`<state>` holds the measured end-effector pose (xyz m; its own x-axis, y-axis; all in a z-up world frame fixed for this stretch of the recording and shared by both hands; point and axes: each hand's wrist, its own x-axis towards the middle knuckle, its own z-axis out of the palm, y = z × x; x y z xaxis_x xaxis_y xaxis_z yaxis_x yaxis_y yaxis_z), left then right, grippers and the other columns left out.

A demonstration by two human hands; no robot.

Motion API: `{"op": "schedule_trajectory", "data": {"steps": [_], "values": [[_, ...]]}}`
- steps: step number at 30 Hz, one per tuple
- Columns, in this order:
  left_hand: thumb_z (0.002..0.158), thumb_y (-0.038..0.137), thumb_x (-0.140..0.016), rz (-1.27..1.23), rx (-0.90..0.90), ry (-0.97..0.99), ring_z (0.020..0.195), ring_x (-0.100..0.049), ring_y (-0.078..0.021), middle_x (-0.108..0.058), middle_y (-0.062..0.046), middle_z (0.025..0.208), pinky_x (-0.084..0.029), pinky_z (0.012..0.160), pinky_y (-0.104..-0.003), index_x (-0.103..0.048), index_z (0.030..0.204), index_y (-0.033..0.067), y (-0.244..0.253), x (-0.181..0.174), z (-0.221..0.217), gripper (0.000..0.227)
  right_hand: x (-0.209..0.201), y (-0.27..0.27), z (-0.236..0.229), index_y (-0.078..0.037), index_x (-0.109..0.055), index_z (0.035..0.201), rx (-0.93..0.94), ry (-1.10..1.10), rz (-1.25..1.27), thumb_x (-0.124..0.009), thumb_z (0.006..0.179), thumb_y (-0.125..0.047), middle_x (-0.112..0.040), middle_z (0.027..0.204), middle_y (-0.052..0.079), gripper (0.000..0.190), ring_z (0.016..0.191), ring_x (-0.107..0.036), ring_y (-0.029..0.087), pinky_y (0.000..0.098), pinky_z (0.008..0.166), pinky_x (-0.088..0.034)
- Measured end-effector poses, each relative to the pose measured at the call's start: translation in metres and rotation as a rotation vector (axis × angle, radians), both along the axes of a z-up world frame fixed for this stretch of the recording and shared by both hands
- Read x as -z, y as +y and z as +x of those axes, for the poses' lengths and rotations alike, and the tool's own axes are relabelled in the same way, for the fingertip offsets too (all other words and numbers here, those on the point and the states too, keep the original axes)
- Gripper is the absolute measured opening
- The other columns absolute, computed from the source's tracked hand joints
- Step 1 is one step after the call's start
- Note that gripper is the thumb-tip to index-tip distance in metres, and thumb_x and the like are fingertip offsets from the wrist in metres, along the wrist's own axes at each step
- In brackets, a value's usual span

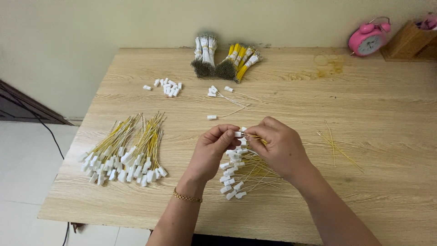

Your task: Manually attaching white plastic connectors onto thin wire strands at a workbench.

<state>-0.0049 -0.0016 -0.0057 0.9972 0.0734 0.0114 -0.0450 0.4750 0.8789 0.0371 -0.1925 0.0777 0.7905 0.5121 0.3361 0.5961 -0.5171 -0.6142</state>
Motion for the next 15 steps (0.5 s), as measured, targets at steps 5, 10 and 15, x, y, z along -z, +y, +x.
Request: {"op": "schedule_trajectory", "data": {"steps": [5,10,15], "values": [[0.1,0.015,-0.066,-0.093,-0.003,0.059,0.086,-0.071,-0.0138,-0.074,-0.005,0.096,-0.058,0.08,-0.028,-0.073,0.112,0.0027,0.002,0.003,0.0,0.018,0.009,-0.003,0.009,-0.005,-0.072,0.106,-0.077,0.155,0.104,-0.067,0.095,-0.017,-0.068,0.089,0.005,0.016,0.079,-0.068,0.016,0.0304,0.07,-0.056],[0.1,0.017,-0.067,-0.112,-0.017,0.087,0.084,-0.07,-0.0138,-0.075,-0.005,0.095,-0.058,0.078,-0.028,-0.073,0.112,0.0018,-0.003,-0.002,0.002,0.021,0.004,-0.002,0.008,-0.003,-0.065,0.097,-0.04,0.27,0.092,-0.066,0.096,-0.017,-0.069,0.088,0.006,0.014,0.078,-0.067,0.017,0.0326,0.069,-0.055],[0.101,0.015,-0.068,-0.008,-0.021,0.026,0.083,-0.068,-0.0122,-0.074,-0.004,0.093,-0.055,0.075,-0.027,-0.073,0.112,-0.0003,-0.01,0.001,0.006,0.019,0.005,-0.004,0.008,-0.004,-0.065,0.098,-0.048,0.145,0.042,-0.066,0.095,-0.019,-0.067,0.089,0.007,0.015,0.077,-0.068,0.02,0.0354,0.067,-0.054]]}}
